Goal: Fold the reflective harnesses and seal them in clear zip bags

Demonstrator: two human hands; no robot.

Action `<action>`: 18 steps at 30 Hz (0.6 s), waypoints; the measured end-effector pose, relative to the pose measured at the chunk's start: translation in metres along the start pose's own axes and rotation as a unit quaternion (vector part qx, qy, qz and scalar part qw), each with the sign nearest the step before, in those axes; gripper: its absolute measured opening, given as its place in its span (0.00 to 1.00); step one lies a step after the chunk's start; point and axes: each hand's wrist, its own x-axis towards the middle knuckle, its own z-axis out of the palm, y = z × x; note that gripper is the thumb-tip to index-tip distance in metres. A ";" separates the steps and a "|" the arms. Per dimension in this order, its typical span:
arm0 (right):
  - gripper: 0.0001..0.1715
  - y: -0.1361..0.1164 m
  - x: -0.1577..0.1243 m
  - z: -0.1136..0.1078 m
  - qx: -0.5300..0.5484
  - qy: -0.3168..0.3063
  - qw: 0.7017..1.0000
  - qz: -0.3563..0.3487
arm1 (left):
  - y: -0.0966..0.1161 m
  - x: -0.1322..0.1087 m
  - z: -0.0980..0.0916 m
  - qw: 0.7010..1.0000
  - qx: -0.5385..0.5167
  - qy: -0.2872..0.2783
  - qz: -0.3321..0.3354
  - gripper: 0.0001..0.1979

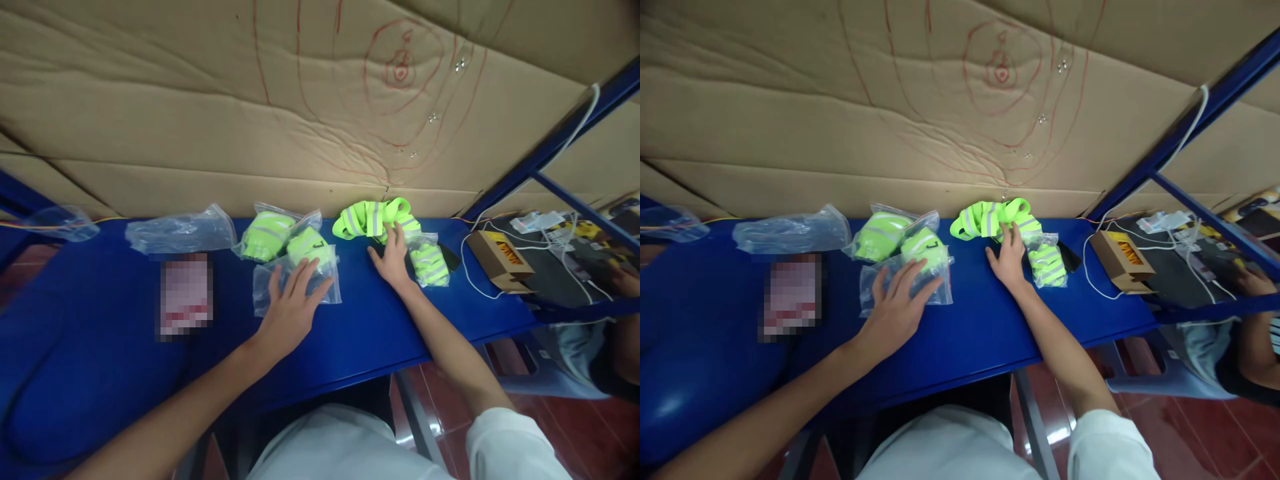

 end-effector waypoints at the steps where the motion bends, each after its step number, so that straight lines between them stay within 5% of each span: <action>1: 0.41 0.001 -0.001 0.006 -0.011 -0.021 1.000 0.009 | 0.001 -0.001 0.001 1.000 -0.018 -0.007 0.017 0.29; 12: 0.23 0.000 -0.011 0.006 0.021 -0.038 0.999 0.007 | -0.009 0.004 -0.003 0.992 -0.110 -0.041 0.049 0.16; 15: 0.17 -0.004 -0.013 0.001 0.044 -0.029 0.999 -0.008 | -0.010 0.005 -0.005 0.990 -0.097 -0.071 0.078 0.21; 18: 0.15 -0.009 -0.014 -0.005 0.085 -0.026 0.995 -0.051 | -0.015 0.007 -0.011 0.997 -0.035 -0.048 0.057 0.13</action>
